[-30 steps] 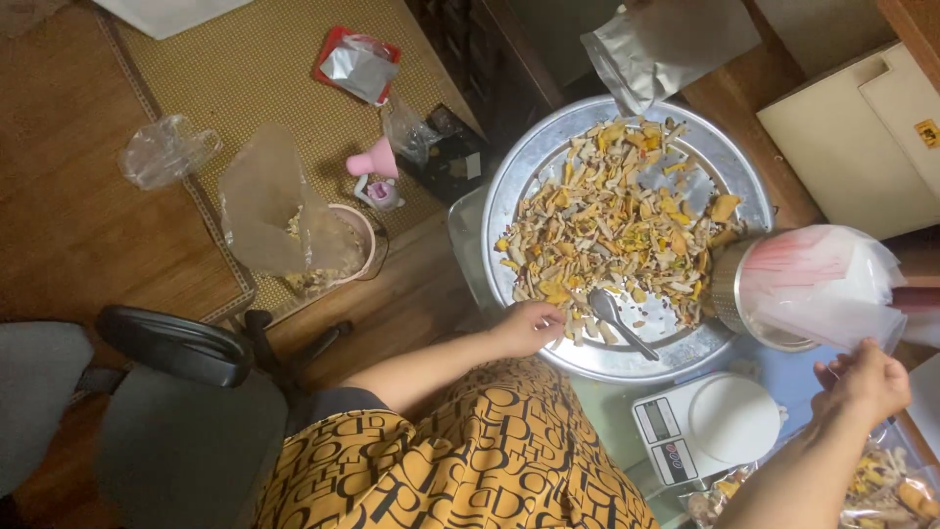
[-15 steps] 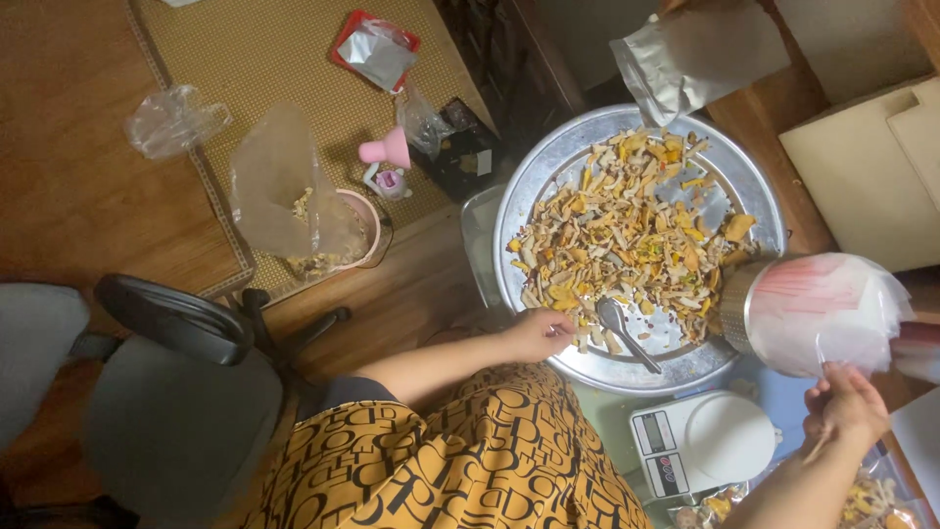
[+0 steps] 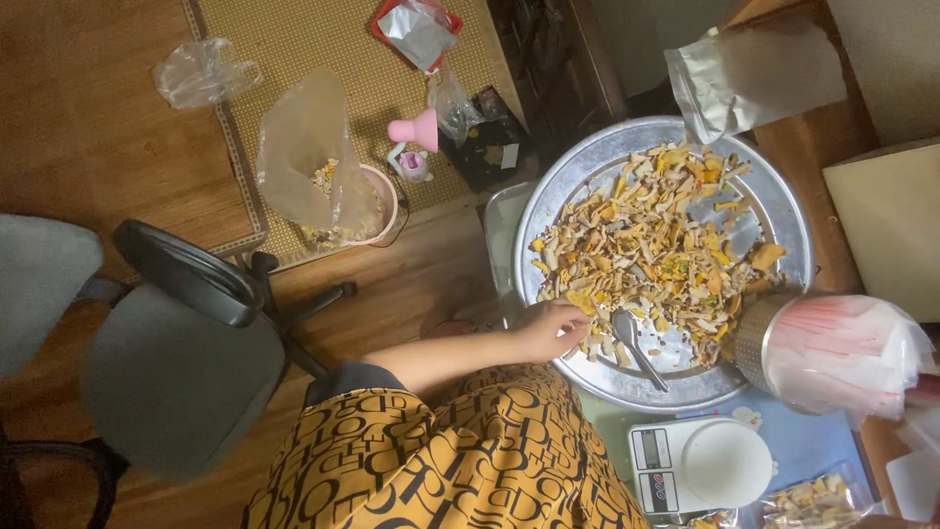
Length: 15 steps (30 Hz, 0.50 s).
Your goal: Packaging dried fruit snacks into small plastic bags from a large metal tray
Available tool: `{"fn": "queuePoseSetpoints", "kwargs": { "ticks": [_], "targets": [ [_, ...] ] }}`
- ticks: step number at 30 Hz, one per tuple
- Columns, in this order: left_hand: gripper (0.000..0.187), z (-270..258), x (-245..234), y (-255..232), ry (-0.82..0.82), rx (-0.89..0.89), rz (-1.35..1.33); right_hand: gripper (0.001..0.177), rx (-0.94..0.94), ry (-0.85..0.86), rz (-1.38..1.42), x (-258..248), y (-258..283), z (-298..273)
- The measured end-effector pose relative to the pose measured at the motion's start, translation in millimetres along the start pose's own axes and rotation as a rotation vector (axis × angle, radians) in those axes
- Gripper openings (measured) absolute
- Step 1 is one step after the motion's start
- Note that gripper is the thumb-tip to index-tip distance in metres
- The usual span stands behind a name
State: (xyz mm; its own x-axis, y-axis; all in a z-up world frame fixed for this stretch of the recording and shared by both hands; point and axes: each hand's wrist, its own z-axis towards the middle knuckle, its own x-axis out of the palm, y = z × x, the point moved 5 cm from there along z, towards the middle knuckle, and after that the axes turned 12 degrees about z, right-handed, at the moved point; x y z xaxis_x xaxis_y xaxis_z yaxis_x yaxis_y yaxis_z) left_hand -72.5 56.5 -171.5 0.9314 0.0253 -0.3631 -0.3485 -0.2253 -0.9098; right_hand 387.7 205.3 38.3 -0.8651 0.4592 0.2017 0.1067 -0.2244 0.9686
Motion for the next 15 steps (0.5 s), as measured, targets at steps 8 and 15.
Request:
{"fn": "queuePoseSetpoints", "kwargs": {
  "ticks": [8, 15],
  "targets": [
    [0.049, -42.7, -59.5, -216.7, -0.355, 1.066, 0.459, 0.025, 0.128, 0.059, 0.112, 151.9, -16.7, -198.5],
    [0.016, -33.3, -35.9, -189.3, -0.599, 0.988, 0.740, 0.024, 0.327, 0.113, 0.026, 160.3, -28.9, -235.5]
  ]
}}
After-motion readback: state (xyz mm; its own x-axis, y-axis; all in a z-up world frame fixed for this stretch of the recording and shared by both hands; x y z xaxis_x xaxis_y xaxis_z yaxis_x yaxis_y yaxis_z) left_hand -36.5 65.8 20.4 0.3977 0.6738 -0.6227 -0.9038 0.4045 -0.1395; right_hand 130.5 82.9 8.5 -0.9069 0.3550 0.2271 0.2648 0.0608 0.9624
